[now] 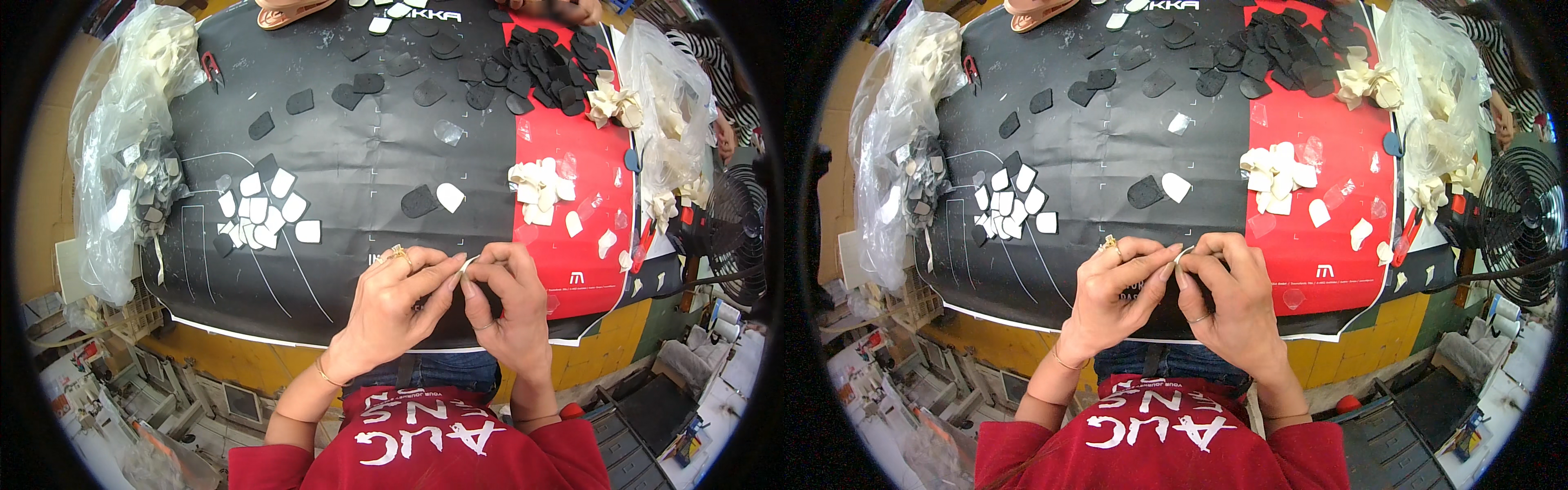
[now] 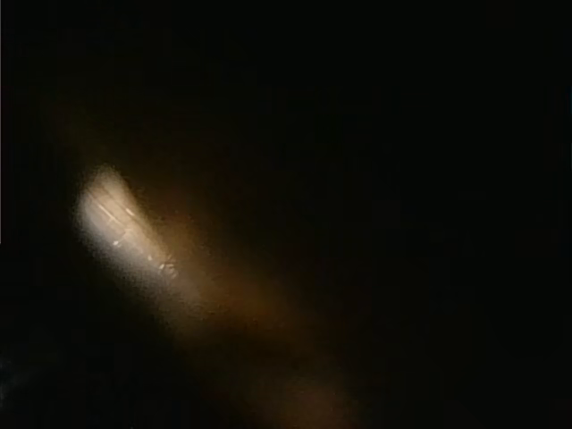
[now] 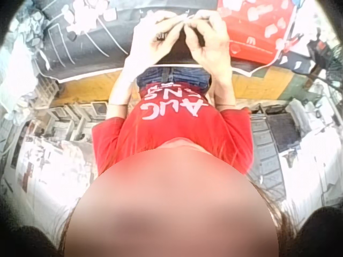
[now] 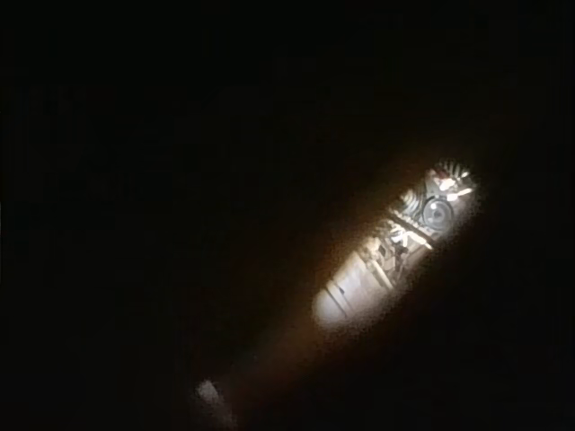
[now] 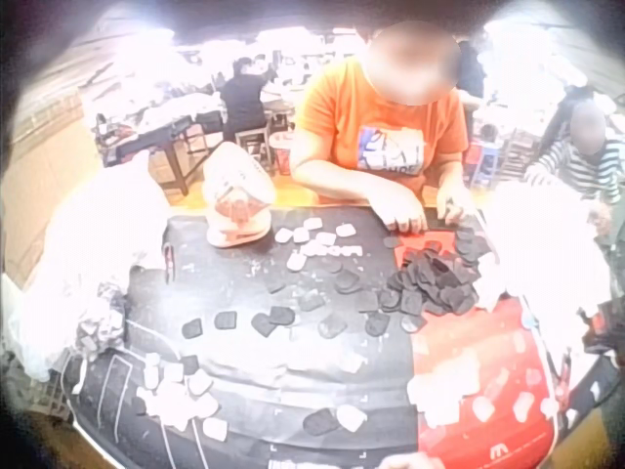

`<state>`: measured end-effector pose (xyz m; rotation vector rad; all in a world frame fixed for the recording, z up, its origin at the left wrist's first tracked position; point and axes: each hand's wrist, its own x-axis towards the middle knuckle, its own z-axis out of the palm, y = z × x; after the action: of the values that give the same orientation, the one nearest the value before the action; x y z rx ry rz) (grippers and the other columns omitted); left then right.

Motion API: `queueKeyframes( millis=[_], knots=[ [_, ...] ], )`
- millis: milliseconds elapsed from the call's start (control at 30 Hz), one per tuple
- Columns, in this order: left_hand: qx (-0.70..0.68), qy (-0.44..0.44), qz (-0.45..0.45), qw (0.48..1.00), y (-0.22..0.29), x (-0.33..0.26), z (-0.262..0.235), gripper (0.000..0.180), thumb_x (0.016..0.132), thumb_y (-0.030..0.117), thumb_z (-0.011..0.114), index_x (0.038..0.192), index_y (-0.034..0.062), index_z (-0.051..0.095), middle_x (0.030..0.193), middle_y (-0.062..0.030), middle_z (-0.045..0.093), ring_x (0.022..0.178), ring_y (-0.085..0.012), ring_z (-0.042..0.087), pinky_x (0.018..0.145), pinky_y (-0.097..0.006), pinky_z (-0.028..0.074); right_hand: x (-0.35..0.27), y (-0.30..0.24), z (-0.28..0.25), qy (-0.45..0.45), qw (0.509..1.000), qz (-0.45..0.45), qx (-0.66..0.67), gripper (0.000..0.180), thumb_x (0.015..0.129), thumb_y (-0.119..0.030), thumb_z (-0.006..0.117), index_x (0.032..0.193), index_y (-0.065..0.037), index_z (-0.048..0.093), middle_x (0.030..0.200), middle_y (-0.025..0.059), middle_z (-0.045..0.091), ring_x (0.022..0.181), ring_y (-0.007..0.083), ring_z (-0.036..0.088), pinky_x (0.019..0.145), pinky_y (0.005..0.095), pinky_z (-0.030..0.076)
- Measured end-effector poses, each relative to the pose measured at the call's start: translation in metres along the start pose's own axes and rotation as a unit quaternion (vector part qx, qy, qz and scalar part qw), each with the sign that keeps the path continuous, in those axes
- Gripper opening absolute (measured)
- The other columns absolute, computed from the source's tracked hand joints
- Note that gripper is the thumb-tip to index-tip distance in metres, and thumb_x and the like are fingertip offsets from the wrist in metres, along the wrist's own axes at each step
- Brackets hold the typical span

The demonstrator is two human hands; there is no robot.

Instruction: The person repeatedly picks small white and black foam pieces from a table, presses them together to form pairs, and places the assembled pairs back on the table. The process is continuous and repetitive throughout the clip.

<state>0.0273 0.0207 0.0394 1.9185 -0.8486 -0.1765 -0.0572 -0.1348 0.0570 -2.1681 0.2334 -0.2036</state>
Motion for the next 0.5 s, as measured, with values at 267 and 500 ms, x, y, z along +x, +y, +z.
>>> queueKeyframes(
  millis=[267,500],
  knots=[
    [0.184,0.166,0.065,0.966,-0.038,0.032,-0.022,0.014,0.082,0.004,0.071,0.097,0.0030,0.071,0.090,-0.0092,0.070,0.075,-0.0269,0.065,0.069,-0.037,0.049,0.009,0.005,-0.012,0.009,0.992,-0.020,-0.124,0.012,0.083,-0.012,0.074,0.087,-0.006,0.064,0.092,0.0047,0.060,0.082,0.0250,0.058,0.076,0.0368,0.042],
    [0.177,0.133,-0.032,0.975,-0.047,0.047,-0.023,0.023,0.088,0.011,0.072,0.111,0.0049,0.073,0.097,-0.0094,0.068,0.072,-0.0259,0.063,0.070,-0.037,0.049,0.047,0.016,0.006,0.092,0.976,-0.018,-0.195,0.027,0.082,-0.028,0.078,0.090,-0.006,0.065,0.087,0.0052,0.060,0.081,0.0260,0.058,0.076,0.0406,0.043]
  ],
)
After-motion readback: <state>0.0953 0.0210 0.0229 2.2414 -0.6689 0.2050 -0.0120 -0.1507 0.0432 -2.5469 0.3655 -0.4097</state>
